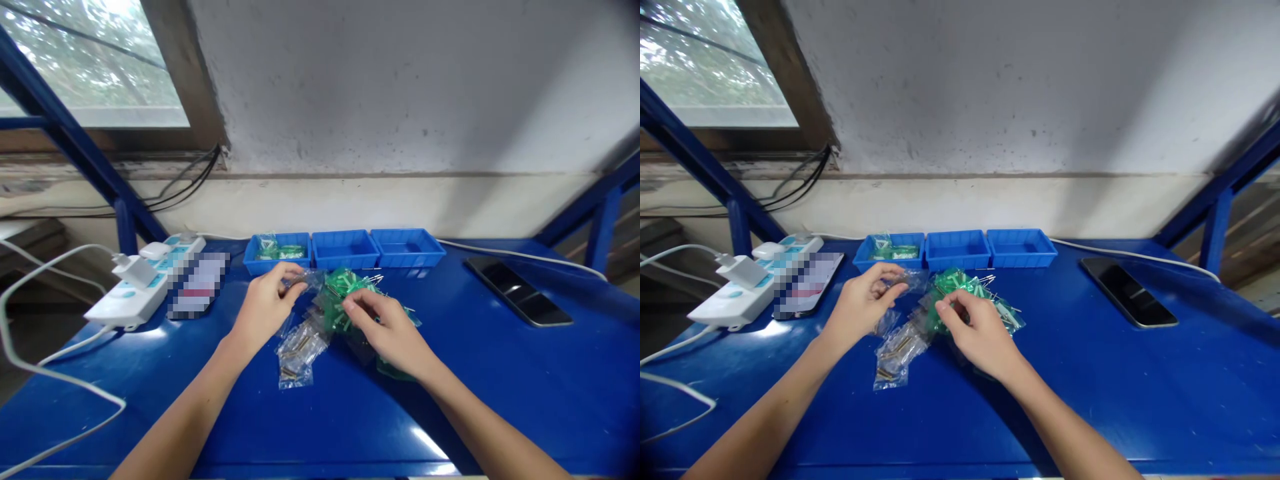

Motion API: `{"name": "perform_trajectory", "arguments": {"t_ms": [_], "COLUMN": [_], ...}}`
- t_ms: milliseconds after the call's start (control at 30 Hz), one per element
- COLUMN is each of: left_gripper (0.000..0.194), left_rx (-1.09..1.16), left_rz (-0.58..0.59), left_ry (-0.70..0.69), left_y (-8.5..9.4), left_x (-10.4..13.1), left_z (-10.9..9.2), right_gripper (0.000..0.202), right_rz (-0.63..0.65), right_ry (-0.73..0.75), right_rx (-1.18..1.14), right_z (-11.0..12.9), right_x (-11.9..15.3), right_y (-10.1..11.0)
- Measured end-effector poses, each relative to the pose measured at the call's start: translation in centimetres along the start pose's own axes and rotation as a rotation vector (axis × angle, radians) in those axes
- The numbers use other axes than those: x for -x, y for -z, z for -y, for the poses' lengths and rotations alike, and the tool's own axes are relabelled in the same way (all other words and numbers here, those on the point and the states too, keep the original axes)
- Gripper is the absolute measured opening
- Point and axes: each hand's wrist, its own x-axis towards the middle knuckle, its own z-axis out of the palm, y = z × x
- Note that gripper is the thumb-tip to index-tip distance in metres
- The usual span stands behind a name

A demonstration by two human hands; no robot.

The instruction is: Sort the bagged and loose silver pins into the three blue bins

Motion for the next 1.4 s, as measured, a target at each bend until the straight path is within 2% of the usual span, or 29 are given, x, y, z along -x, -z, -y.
{"name": "perform_trajectory", "arguments": {"t_ms": [67, 167, 300, 400, 467, 567, 633, 700, 767, 833, 967, 1033, 1100, 1167, 1200, 1233, 1333, 1367, 1400], "left_gripper": [0.018, 0.018, 0.021, 0.025, 0.026, 0.026, 0.033, 0.042, 0.036, 0.025, 0.014, 0.012, 0.013, 0.019, 0.023, 0.027, 0.034, 0.034, 0.034], "left_rx": [0.048, 0.021, 0.016, 0.116, 0.184, 0.344, 0.522, 0.712, 0.823, 0.827, 0.751, 0.726, 0.669, 0.552, 0.465, 0.362, 0.051, -0.031, -0.095], "left_rz": [-0.030, 0.022, 0.010, 0.030, 0.068, 0.158, 0.216, 0.280, 0.329, 0.296, 0.080, 0.040, 0.048, 0.068, 0.074, 0.078, 0.101, 0.121, 0.146], "left_ry": [-0.135, -0.354, -0.446, -0.413, -0.345, -0.186, -0.018, 0.156, 0.243, 0.228, 0.103, 0.050, 0.027, 0.042, 0.051, 0.054, 0.022, 0.018, 0.025], "left_y": [-0.3, -1.4, -2.4, -2.0, -1.4, -0.9, -1.0, -1.3, -1.6, -1.8, -1.6, -1.5, -1.5, -1.7, -1.8, -1.9, -2.2, -2.3, -2.5], "left_x": [0.5, 1.6, 2.3, 2.3, 2.1, 1.9, 1.7, 1.4, 1.2, 1.1, 1.1, 1.2, 1.2, 1.1, 1.0, 1.0, 1.0, 1.0, 1.1], "left_z": [-0.5, -1.4, -2.0, -2.4, -2.7, -2.9, -2.8, -2.5, -2.3, -2.3, -2.6, -2.8, -2.9, -2.6, -2.4, -2.0, -0.9, -0.6, -0.4], "right_gripper": [0.038, 0.039, 0.031, 0.027, 0.023, 0.012, 0.006, 0.011, 0.016, 0.018, 0.026, 0.035, 0.022, 0.007, 0.010, 0.011, 0.008, 0.009, 0.011], "right_rz": [0.004, 0.056, 0.073, 0.005, -0.109, -0.332, -0.424, -0.441, -0.414, -0.366, -0.221, -0.221, -0.259, -0.342, -0.426, -0.550, -1.042, -1.168, -1.224], "right_ry": [-0.062, -0.081, -0.111, -0.079, -0.013, 0.141, 0.284, 0.439, 0.547, 0.556, 0.364, 0.310, 0.314, 0.336, 0.352, 0.374, 0.490, 0.537, 0.569], "right_rx": [-0.174, -0.336, -0.447, -0.461, -0.393, -0.217, -0.100, -0.003, 0.064, 0.075, -0.147, -0.218, -0.128, 0.012, 0.068, 0.113, 0.257, 0.303, 0.358], "right_z": [0.2, 0.2, -0.2, -0.5, -0.7, -0.8, -0.8, -0.8, -0.8, -0.8, -0.7, -0.5, -0.2, 0.2, 0.5, 0.8, 1.2, 1.1, 0.8], "right_x": [0.0, 0.1, -0.1, -0.4, -0.4, -0.1, 0.1, 0.2, 0.3, 0.3, 0.2, 0.0, -0.3, -0.9, -1.3, -1.7, -3.7, -4.4, -5.2], "right_y": [-0.2, -0.3, -0.5, -0.8, -0.9, -0.9, -0.9, -0.9, -1.0, -1.2, -1.6, -1.6, -1.2, -0.1, 0.7, 1.7, 4.9, 5.7, 6.3]}}
